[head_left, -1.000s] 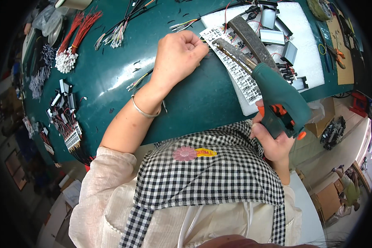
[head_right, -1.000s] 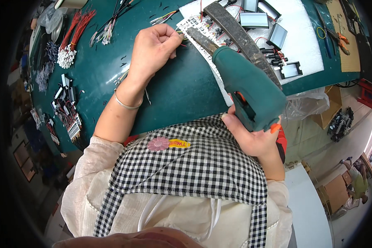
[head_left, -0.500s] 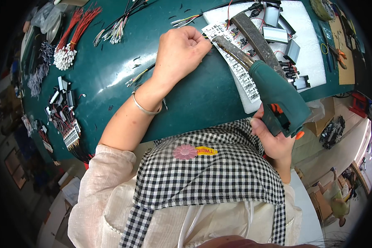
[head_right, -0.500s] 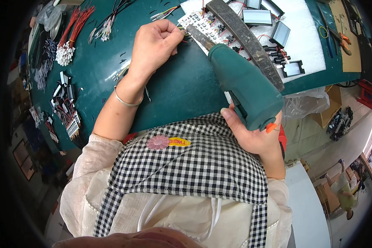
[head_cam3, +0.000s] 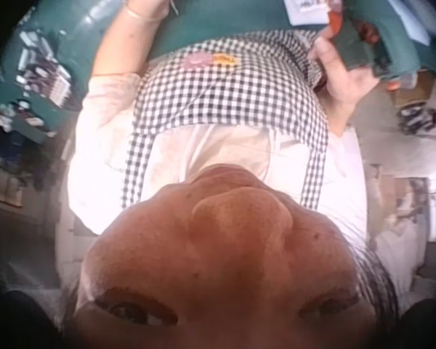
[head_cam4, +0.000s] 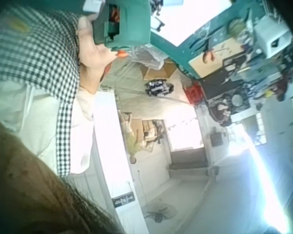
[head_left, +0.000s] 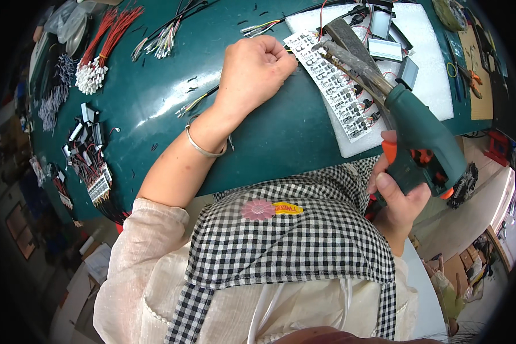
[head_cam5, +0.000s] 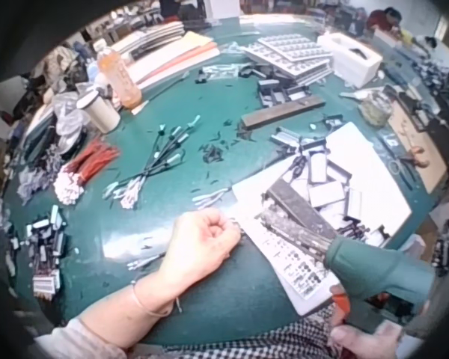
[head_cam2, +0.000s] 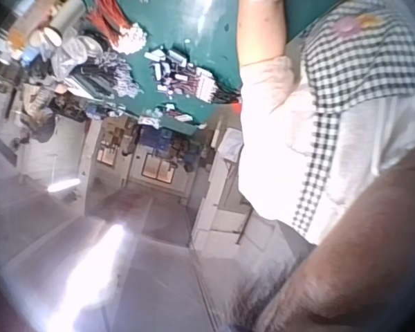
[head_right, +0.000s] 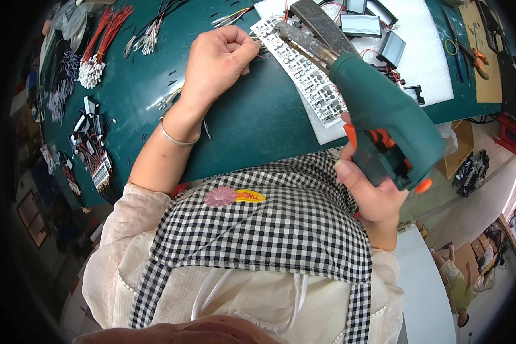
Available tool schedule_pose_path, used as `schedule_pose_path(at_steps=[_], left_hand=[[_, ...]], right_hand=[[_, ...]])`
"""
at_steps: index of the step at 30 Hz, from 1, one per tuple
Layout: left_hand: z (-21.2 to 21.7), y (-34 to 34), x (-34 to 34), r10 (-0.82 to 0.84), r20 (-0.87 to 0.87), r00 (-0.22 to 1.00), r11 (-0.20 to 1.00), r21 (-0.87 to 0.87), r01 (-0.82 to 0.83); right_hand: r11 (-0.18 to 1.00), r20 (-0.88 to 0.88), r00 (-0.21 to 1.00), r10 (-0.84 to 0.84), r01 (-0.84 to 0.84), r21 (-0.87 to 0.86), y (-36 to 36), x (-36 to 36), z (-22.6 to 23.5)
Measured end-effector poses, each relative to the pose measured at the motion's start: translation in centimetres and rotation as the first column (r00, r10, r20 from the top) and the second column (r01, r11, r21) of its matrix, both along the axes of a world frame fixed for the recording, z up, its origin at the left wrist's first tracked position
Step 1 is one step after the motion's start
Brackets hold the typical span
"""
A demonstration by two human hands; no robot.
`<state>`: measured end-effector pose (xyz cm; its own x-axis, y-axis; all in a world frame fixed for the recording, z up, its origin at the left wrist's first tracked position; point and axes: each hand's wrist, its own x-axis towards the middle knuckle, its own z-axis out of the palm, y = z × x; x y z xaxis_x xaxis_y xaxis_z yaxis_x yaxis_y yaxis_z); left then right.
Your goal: The person uses a soldering iron to attach wires to a white circuit board. They repeatedly pick up individual wires, position them on the board, and apply the soldering iron to secure the connections. The process is performed one wire at a time on a green workbench.
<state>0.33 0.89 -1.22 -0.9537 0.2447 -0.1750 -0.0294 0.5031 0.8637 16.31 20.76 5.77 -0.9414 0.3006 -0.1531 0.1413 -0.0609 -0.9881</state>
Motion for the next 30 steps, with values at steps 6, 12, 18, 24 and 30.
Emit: schedule_pose_path(at_steps=[6, 12, 18, 24, 30], left_hand=[[0.1, -0.1, 0.1, -0.005, -0.007, 1.0, 1.0, -0.002, 0.005], [1.3, -0.3, -0.5, -0.041, 0.243, 0.969, 0.995, 0.101, 0.017], [0.8, 0.3, 0.9, 0.038, 0.131, 0.991, 0.992, 0.115, -0.053], [0.4, 0.0, 0.6, -0.033, 0.159, 0.987, 0.993, 0.117, 0.014], [0.9, -0.6, -0.7, -0.101, 0.336, 0.936, 0.977, 0.213, 0.029]], right_hand=[[0.996, 0.013, 0.996, 0.093, -0.093, 0.01, 0.7, 0.8, 0.0], [0.992, 0.088, 0.989, 0.121, -0.122, 0.009, 0.7, 1.0, 0.1], [0.979, 0.122, 0.975, 0.185, -0.193, 0.059, 0.6, 0.9, 0.0], [0.976, 0.132, 0.972, 0.195, -0.205, 0.073, 0.9, 1.0, -0.3], [0.994, 0.083, 0.99, 0.11, -0.108, -0.029, 0.8, 1.1, -0.1]])
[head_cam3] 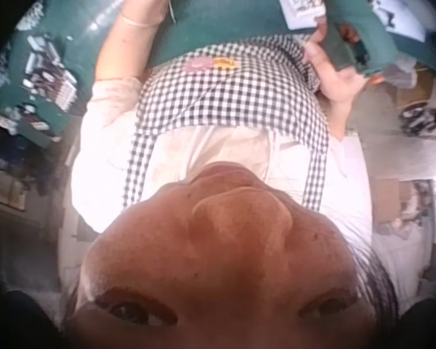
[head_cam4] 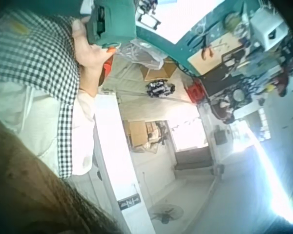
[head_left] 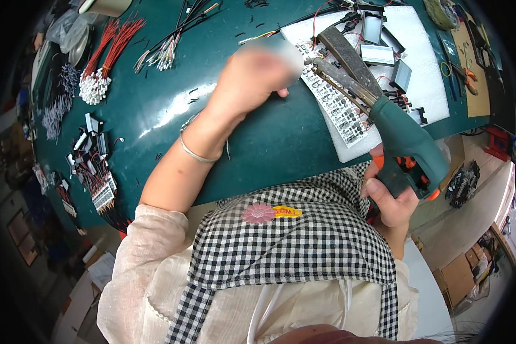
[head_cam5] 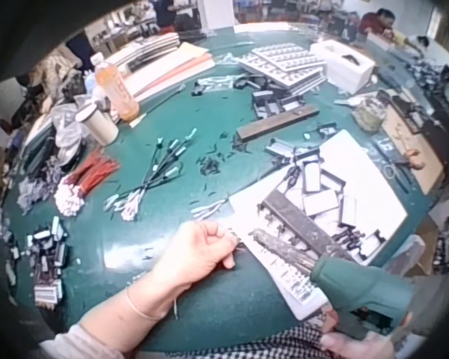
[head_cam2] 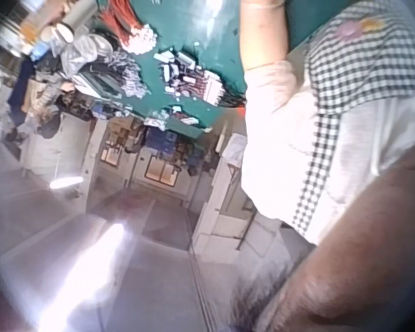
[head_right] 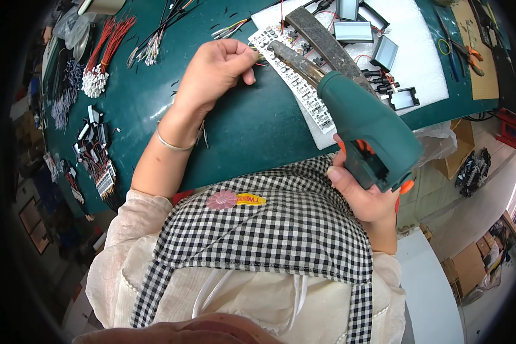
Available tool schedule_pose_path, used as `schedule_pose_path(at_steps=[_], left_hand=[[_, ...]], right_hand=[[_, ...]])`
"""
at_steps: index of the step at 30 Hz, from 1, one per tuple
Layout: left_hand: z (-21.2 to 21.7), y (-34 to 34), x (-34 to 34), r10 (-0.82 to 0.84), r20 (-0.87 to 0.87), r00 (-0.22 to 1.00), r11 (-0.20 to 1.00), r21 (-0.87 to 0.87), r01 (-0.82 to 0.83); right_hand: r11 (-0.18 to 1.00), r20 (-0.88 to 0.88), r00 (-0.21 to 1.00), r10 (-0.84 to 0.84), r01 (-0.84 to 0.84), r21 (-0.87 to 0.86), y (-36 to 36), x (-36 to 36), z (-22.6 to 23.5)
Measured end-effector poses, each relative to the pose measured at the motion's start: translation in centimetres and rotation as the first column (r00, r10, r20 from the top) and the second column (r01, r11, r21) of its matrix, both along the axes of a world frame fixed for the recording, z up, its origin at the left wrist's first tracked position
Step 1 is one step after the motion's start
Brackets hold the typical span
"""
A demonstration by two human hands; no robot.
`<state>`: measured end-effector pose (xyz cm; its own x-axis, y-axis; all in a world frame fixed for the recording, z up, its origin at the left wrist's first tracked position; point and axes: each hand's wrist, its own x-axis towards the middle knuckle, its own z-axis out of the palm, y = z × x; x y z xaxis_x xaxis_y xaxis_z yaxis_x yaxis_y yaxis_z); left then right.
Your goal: The person uses a soldering iron to attach wires to a white circuit board. They repeatedly pick up individual wires, position them on the board, and apply the soldering iron to secure the connections. The process is performed one wire at a time on a green workbench.
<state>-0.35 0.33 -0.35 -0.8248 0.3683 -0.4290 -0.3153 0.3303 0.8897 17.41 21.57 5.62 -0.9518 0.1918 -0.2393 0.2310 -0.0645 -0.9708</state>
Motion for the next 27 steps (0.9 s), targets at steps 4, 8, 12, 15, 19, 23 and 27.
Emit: schedule_pose_path(at_steps=[4, 8, 12, 15, 19, 23, 27], left_hand=[[-0.4, 0.3, 0.7, -0.025, -0.15, 0.988, 0.996, -0.086, 0.013], [0.2, 0.5, 0.8, -0.033, -0.162, 0.986, 0.989, -0.146, 0.009], [-0.5, 0.5, 0.7, -0.003, -0.183, 0.983, 0.995, -0.096, -0.015], [-0.8, 0.4, 0.6, -0.019, -0.188, 0.982, 0.995, -0.099, 0.0], [-0.6, 0.3, 0.6, -0.036, -0.202, 0.979, 0.994, -0.106, 0.015], [-0.6, 0.5, 0.7, -0.021, -0.197, 0.98, 0.995, -0.103, 0.001], [-0.5, 0.6, 0.8, -0.022, -0.197, 0.98, 0.993, -0.115, -0.001]], right_hand=[[0.998, 0.007, 0.999, 0.039, -0.039, 0.058, 0.2, 0.1, 0.0], [0.991, 0.025, 0.997, 0.073, -0.075, 0.111, -0.2, -0.2, 0.1], [0.986, 0.009, 0.997, 0.082, -0.083, 0.142, -0.4, -0.2, -0.2], [0.987, -0.012, 0.998, 0.066, -0.063, 0.15, -0.6, -0.1, -0.7], [0.989, 0.022, 0.997, 0.07, -0.072, 0.131, -0.7, -0.3, -0.8], [0.988, 0.0, 0.999, 0.049, -0.048, 0.146, -1.2, -0.5, -0.6], [0.986, 0.036, 0.999, 0.026, -0.031, 0.164, -1.3, -0.3, -0.5]])
